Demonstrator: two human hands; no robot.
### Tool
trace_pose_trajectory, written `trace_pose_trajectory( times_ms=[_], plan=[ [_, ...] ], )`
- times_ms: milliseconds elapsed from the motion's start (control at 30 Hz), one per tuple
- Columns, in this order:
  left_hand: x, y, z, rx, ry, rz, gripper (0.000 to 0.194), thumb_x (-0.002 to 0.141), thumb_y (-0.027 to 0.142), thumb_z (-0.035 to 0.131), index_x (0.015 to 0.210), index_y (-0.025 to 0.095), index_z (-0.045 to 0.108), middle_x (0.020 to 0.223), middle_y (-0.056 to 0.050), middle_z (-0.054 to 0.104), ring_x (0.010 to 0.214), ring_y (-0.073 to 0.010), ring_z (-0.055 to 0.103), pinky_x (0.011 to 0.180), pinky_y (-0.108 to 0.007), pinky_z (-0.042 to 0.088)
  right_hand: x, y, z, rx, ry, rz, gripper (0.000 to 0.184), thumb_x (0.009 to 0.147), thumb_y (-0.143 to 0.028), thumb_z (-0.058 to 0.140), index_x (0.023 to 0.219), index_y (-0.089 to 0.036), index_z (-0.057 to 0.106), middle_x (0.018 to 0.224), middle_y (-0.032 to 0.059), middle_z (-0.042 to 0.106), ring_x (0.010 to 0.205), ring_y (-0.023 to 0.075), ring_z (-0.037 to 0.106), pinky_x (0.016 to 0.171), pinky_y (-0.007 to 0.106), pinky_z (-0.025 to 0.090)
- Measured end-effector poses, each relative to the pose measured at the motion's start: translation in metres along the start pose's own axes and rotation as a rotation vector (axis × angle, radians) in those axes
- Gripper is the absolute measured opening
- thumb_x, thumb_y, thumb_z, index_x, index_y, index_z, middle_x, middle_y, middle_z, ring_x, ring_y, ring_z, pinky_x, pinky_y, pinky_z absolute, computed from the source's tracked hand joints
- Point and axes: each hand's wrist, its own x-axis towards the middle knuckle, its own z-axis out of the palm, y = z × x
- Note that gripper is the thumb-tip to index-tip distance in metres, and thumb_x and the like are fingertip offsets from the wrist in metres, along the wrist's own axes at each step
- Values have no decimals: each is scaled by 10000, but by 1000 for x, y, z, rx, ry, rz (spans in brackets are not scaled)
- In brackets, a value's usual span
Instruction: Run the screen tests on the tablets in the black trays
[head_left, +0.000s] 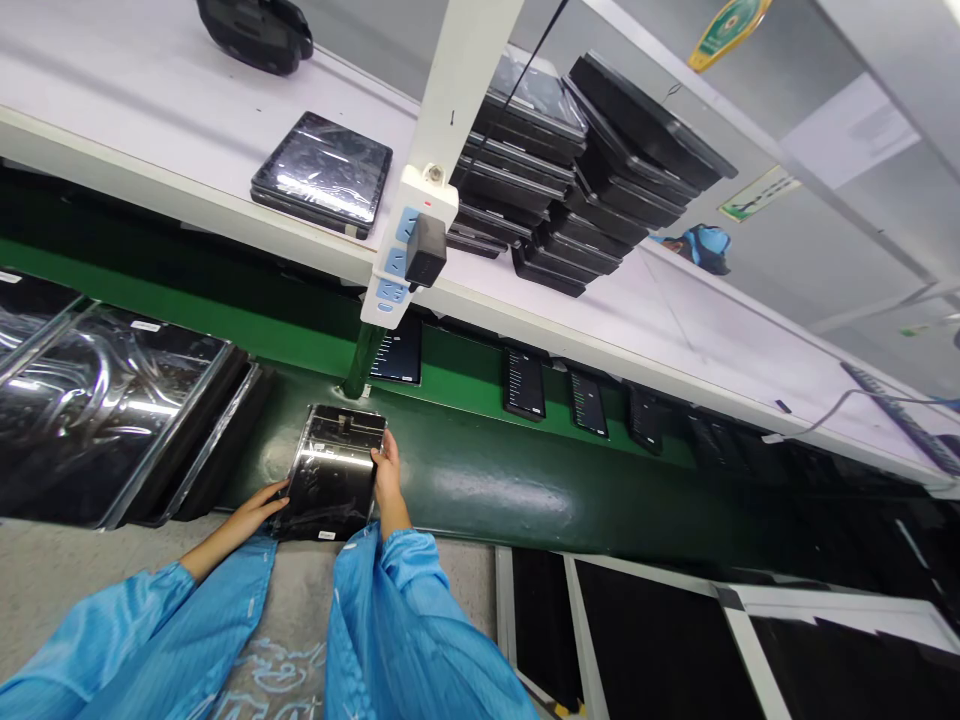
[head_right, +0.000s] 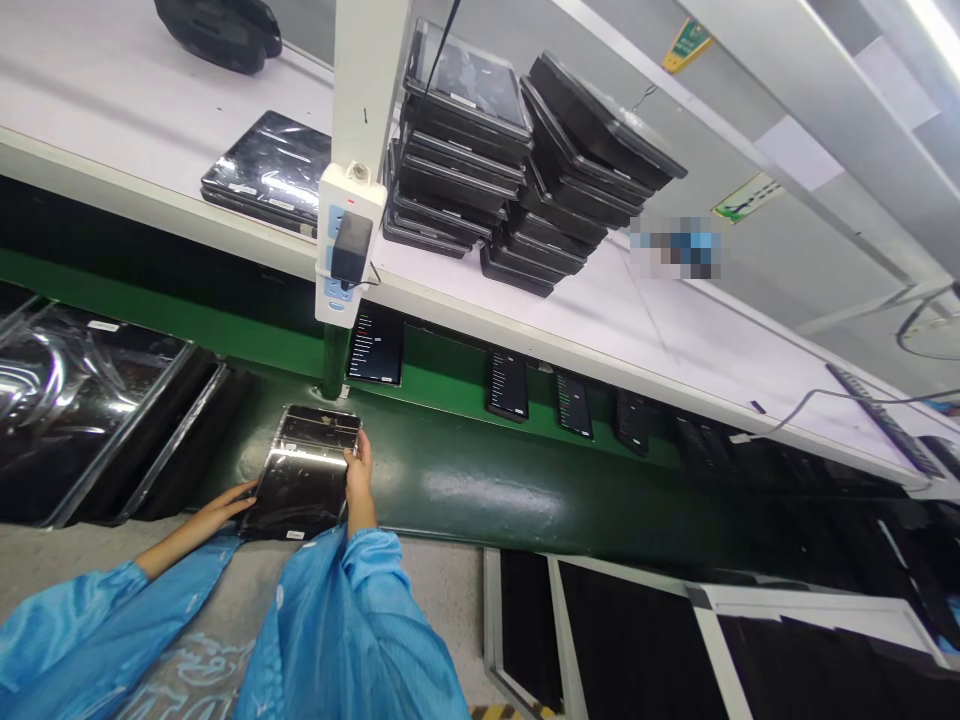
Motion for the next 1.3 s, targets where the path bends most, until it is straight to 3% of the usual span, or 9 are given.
trace_pose_trajectory(
  times_ms=[300, 833, 1067, 1300],
  plan=[
    [-2, -1, 4, 22, -2, -2, 901, 577, 765, 667, 1241, 156, 675, 1422, -150, 576, 1396, -342, 446, 1208, -459, 277, 5, 0, 5, -27, 21, -20, 577, 611, -117, 653, 1175, -241, 669, 1266, 39, 705, 1167, 208, 639, 1080, 380, 438],
    [-10, 9, 17, 69, 66, 16, 1045, 529, 882, 567, 1270, 149, 644, 1420, -164, 577, 1400, -356, 439, 1215, -472, 251, 3, -4, 8, 3, 44, -10, 501, 593, -134, 698, 1082, -239, 720, 1270, 34, 706, 1233, 225, 596, 1132, 418, 389],
    [-15, 21, 18, 85, 82, 33, 906, 570, 840, 589, 1212, 207, 680, 1378, -122, 620, 1377, -369, 464, 1207, -503, 261, 1, -7, 8, -10, 27, -13, 524, 610, -132, 685, 1124, -232, 705, 1271, 45, 703, 1242, 229, 590, 1125, 412, 390],
    [-11, 29, 19, 68, 91, 10, 839, 554, 762, 658, 1157, 181, 700, 1366, -140, 622, 1359, -380, 477, 1202, -500, 281, 1, -8, 7, -33, 18, -24, 527, 624, -146, 666, 1144, -229, 694, 1301, 55, 684, 1249, 223, 583, 1133, 414, 377]
  ],
)
